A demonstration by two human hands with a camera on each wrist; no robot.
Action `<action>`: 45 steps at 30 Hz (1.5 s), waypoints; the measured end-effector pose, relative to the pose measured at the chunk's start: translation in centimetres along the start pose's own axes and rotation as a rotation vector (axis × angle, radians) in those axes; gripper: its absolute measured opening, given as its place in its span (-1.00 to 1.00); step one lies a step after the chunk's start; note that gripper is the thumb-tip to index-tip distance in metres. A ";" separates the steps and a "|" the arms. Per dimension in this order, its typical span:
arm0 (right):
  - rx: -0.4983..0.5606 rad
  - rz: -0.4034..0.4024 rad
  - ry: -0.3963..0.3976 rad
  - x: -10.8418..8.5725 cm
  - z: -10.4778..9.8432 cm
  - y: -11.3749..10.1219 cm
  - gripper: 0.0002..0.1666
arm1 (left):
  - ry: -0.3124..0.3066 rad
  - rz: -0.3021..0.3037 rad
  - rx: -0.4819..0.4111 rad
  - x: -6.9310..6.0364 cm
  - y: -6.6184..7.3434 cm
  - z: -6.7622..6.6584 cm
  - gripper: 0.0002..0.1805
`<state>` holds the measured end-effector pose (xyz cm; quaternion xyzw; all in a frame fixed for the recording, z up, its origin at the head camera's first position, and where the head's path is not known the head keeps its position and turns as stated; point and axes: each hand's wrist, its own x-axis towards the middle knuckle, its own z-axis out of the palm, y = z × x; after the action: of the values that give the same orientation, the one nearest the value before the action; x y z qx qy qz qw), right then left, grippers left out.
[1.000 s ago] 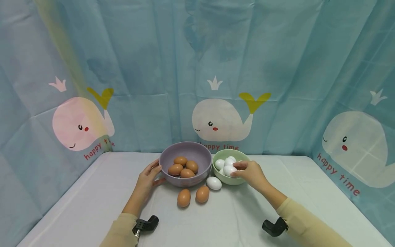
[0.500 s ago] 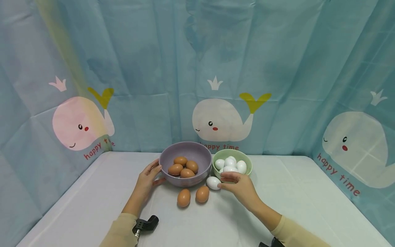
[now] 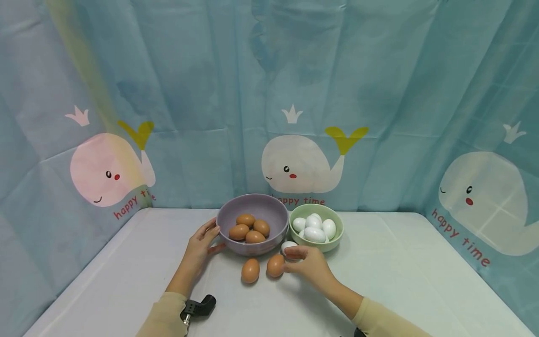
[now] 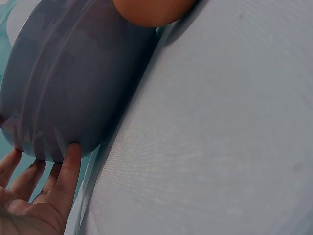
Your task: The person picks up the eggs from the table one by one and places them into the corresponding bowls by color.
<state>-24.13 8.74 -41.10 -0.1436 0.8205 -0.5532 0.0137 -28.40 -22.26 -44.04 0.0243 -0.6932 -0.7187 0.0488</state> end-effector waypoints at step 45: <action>-0.101 0.038 -0.106 1.8 2.7 -0.7 -0.47 | -0.020 0.012 -0.027 -0.1 0.0 -0.1 -0.36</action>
<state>-25.17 5.60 -41.28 -0.1575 0.8481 -0.5023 0.0601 -28.27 -22.31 -44.04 0.0123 -0.6839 -0.7280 0.0462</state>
